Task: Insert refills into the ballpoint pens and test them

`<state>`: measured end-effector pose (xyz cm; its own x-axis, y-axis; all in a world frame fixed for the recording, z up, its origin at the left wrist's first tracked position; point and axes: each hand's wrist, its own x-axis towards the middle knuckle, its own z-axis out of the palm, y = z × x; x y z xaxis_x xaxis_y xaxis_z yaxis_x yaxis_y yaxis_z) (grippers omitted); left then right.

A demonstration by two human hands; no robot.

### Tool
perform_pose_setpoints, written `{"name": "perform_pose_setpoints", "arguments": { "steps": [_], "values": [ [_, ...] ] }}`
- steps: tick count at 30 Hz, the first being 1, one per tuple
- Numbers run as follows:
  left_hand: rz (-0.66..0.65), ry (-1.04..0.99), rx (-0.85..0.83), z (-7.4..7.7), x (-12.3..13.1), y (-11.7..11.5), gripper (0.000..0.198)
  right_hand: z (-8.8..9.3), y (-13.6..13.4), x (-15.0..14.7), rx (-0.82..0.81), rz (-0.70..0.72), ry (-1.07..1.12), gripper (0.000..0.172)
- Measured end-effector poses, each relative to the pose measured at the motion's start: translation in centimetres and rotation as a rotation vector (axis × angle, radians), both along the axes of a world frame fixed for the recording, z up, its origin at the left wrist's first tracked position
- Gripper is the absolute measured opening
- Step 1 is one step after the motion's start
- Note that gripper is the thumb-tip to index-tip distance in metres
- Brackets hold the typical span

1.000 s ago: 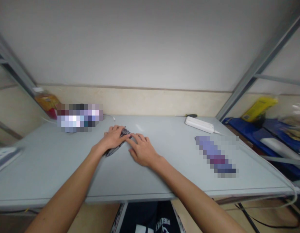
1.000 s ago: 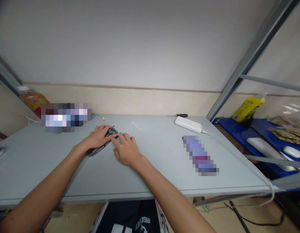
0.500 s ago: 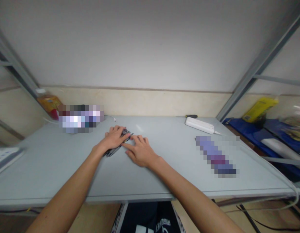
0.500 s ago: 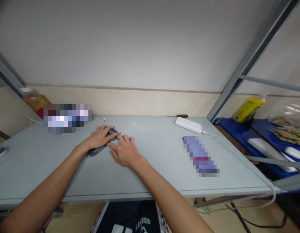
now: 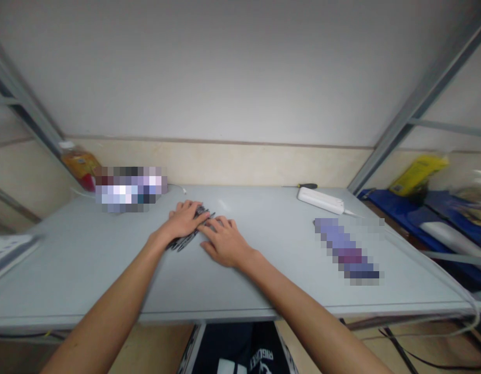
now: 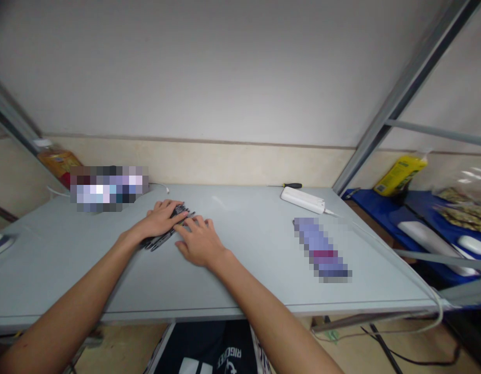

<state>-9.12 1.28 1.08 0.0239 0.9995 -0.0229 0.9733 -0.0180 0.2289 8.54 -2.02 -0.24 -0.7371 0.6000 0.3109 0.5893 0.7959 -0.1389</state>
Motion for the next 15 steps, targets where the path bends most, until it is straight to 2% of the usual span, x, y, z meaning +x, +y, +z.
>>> {"name": "perform_pose_setpoints", "arguments": {
  "steps": [15],
  "values": [
    [0.016,0.046,0.007,0.46,0.71,-0.53,0.059,0.05,0.0,0.38,0.046,-0.023,0.026,0.019]
  ]
}}
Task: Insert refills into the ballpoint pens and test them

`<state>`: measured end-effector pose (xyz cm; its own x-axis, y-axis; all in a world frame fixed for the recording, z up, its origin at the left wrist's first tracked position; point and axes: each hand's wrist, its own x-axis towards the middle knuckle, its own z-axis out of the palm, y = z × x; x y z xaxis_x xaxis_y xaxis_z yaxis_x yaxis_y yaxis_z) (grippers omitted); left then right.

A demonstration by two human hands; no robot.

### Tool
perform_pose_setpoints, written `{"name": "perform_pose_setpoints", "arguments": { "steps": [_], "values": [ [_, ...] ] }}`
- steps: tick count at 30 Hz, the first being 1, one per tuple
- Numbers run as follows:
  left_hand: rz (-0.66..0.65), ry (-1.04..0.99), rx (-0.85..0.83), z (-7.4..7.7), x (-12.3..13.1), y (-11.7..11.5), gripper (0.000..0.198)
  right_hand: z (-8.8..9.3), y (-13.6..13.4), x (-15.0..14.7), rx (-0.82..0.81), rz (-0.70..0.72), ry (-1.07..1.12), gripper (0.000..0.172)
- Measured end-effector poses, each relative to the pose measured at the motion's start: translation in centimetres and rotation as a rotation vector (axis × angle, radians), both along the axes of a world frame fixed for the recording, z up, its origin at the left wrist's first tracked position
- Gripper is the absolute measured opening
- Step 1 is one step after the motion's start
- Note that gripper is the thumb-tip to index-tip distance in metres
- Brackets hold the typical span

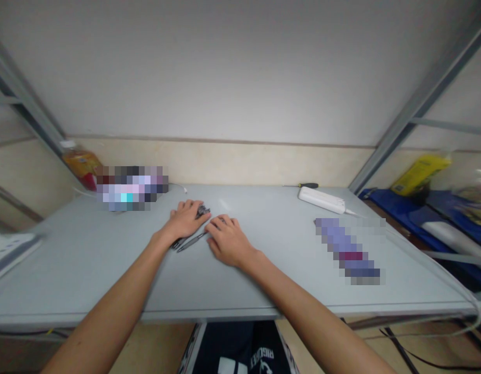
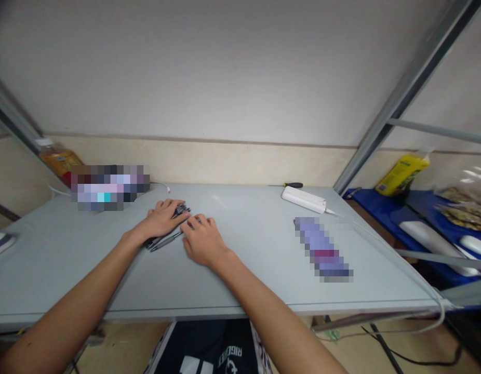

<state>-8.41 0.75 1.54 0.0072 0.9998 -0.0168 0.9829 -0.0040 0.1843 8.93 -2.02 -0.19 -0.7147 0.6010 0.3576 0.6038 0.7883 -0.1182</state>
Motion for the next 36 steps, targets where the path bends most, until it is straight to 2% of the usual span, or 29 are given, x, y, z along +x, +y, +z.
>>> {"name": "perform_pose_setpoints", "arguments": {
  "steps": [7,14,27,33,36],
  "values": [
    [-0.012,0.079,0.047,-0.3,0.5,-0.3,0.062,0.0,0.2,1.1,0.012,-0.037,-0.019,0.019],
    [-0.013,0.161,0.059,-0.5,0.8,-0.6,0.066,0.4,1.0,3.1,-0.112,-0.051,0.011,0.017],
    [-0.093,0.028,-0.044,0.7,-0.9,-0.8,0.083,-0.1,2.0,6.6,-0.225,-0.052,0.17,0.009],
    [-0.213,-0.05,-0.061,0.7,-2.7,-0.2,0.083,-0.2,2.2,7.3,-0.247,-0.066,0.231,0.009],
    [-0.23,-0.089,-0.063,0.7,-3.2,0.2,0.081,-0.2,2.2,7.4,-0.25,-0.071,0.253,0.009]
  ]
}}
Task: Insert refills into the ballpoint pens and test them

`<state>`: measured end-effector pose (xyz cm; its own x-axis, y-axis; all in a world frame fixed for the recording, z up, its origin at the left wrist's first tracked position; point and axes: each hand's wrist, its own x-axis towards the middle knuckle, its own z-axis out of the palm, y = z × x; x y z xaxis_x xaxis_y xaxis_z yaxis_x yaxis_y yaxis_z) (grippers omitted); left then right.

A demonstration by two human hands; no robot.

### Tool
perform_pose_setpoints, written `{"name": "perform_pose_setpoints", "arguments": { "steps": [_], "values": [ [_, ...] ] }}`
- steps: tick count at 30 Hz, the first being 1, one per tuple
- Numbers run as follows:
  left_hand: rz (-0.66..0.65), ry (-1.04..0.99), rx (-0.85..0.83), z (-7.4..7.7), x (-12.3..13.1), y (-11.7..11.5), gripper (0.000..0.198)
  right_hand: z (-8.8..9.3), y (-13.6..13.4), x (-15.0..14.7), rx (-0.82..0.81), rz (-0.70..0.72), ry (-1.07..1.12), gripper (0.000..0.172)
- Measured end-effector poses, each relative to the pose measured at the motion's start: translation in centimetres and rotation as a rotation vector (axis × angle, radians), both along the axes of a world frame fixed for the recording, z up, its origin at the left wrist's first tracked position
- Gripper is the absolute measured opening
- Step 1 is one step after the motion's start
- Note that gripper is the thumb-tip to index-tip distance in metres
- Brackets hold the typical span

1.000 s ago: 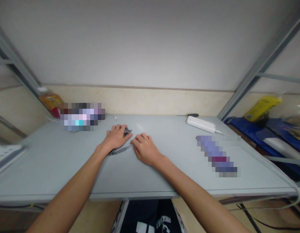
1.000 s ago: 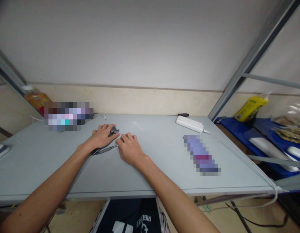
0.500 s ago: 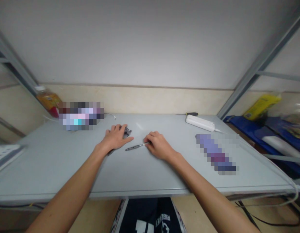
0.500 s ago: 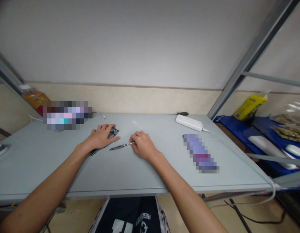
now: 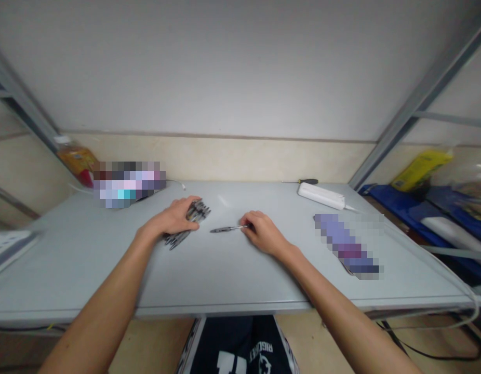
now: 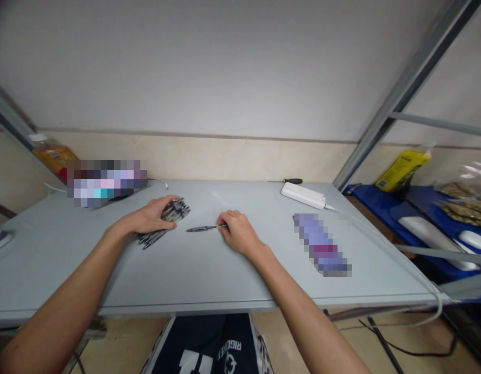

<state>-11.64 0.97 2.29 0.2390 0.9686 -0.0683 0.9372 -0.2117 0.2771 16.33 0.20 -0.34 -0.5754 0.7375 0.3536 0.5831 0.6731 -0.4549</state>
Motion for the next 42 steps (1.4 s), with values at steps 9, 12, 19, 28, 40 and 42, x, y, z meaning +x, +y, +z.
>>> {"name": "perform_pose_setpoints", "arguments": {
  "steps": [9,12,19,28,40,42],
  "values": [
    [-0.011,-0.045,-0.047,0.5,-0.4,-0.1,0.073,-0.7,0.2,0.1,0.023,-0.015,0.028,0.01],
    [-0.023,-0.042,-0.028,0.2,-0.7,0.0,0.074,-0.7,0.3,0.2,0.005,-0.021,0.038,0.015],
    [-0.004,-0.009,0.046,0.1,-0.2,0.0,0.076,0.2,0.0,0.5,-0.037,-0.002,-0.028,0.017],
    [-0.065,0.037,0.079,0.8,2.5,-1.1,0.063,1.1,-0.5,1.5,-0.132,-0.146,-0.011,0.019],
    [-0.101,-0.02,0.179,0.5,3.2,-1.2,0.055,1.8,-1.2,1.9,-0.221,-0.132,0.051,0.021],
    [-0.134,-0.015,0.313,0.5,5.1,-1.8,0.049,1.9,-1.2,2.0,-0.262,-0.136,0.069,0.021]
  ]
}}
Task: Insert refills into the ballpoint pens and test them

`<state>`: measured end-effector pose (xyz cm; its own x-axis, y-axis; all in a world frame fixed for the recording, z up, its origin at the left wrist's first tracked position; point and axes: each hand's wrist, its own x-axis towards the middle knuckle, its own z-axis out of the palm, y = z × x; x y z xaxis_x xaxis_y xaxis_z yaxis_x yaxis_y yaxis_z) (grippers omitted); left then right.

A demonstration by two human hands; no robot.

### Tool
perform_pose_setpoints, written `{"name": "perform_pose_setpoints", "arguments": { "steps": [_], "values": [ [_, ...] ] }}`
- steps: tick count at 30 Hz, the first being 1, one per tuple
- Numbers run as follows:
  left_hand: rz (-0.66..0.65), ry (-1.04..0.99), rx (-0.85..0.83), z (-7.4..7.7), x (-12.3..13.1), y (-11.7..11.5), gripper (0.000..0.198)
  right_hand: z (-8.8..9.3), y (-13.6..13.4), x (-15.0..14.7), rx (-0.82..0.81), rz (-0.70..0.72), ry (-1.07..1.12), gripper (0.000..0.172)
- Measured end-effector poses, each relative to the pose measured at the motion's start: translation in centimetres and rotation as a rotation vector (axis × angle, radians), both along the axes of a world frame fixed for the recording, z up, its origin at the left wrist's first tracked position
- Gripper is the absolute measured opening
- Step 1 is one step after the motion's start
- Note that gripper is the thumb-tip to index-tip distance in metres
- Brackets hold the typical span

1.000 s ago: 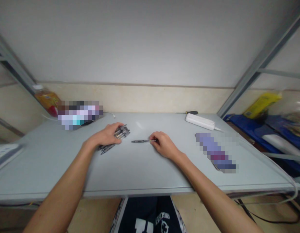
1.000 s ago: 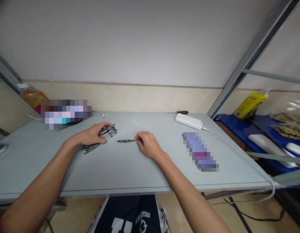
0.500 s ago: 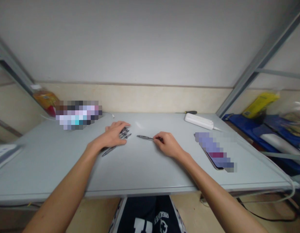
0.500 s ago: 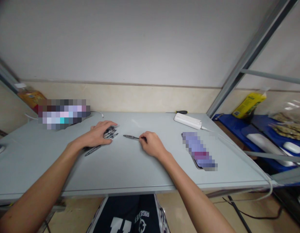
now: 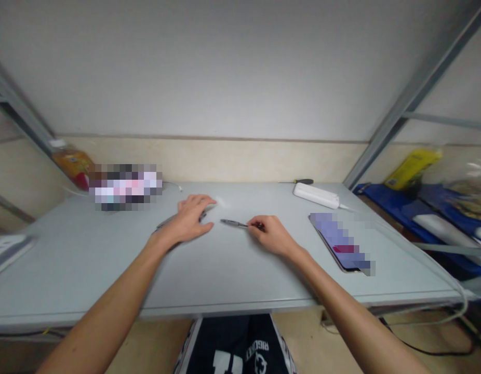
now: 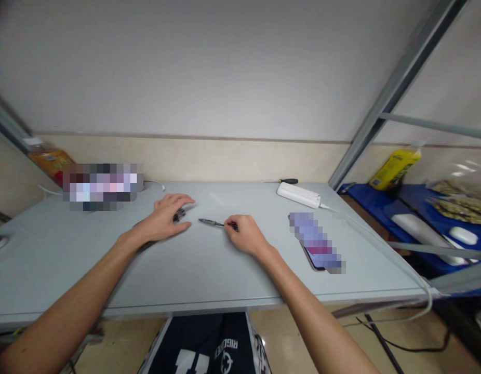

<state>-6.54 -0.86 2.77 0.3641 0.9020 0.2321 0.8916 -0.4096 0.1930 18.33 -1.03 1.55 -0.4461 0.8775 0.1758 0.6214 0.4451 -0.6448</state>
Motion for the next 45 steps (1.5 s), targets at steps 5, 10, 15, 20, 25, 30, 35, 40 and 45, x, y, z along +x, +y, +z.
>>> {"name": "perform_pose_setpoints", "arguments": {
  "steps": [5,10,15,20,25,30,35,40,45],
  "values": [
    [-0.214,0.171,0.236,-0.2,4.8,-1.6,0.035,0.3,0.1,0.4,-0.248,-0.004,0.195,0.02],
    [-0.32,0.356,0.283,-1.2,6.7,-2.2,0.023,1.4,-0.1,1.5,-0.577,0.057,0.269,0.022],
    [-0.317,0.387,0.282,-1.4,8.0,-2.4,0.012,2.1,-0.9,1.1,-0.339,0.171,-0.193,0.01],
    [-0.243,0.361,0.271,-1.4,9.2,-1.7,0.017,1.1,-1.3,-1.1,-0.177,-0.134,-0.45,0.027],
    [-0.105,0.302,0.032,-1.7,10.1,-0.3,0.024,0.0,-1.0,-1.8,-0.075,-0.226,-0.533,0.035],
    [0.033,0.258,-0.083,-1.7,11.3,0.3,0.025,-0.2,-0.9,-1.2,0.133,-0.241,-0.688,0.031],
    [0.053,0.223,-0.133,-1.6,11.7,0.5,0.025,-0.2,-0.5,-0.6,0.209,-0.238,-0.741,0.027],
    [-0.147,0.051,-0.016,-1.0,10.6,0.6,0.025,-0.1,0.2,0.3,0.217,-0.323,-0.724,0.026],
    [-0.356,-0.01,0.142,-2.1,8.9,0.6,0.028,-0.2,0.3,0.9,0.189,-0.289,-0.73,0.03]
  ]
}}
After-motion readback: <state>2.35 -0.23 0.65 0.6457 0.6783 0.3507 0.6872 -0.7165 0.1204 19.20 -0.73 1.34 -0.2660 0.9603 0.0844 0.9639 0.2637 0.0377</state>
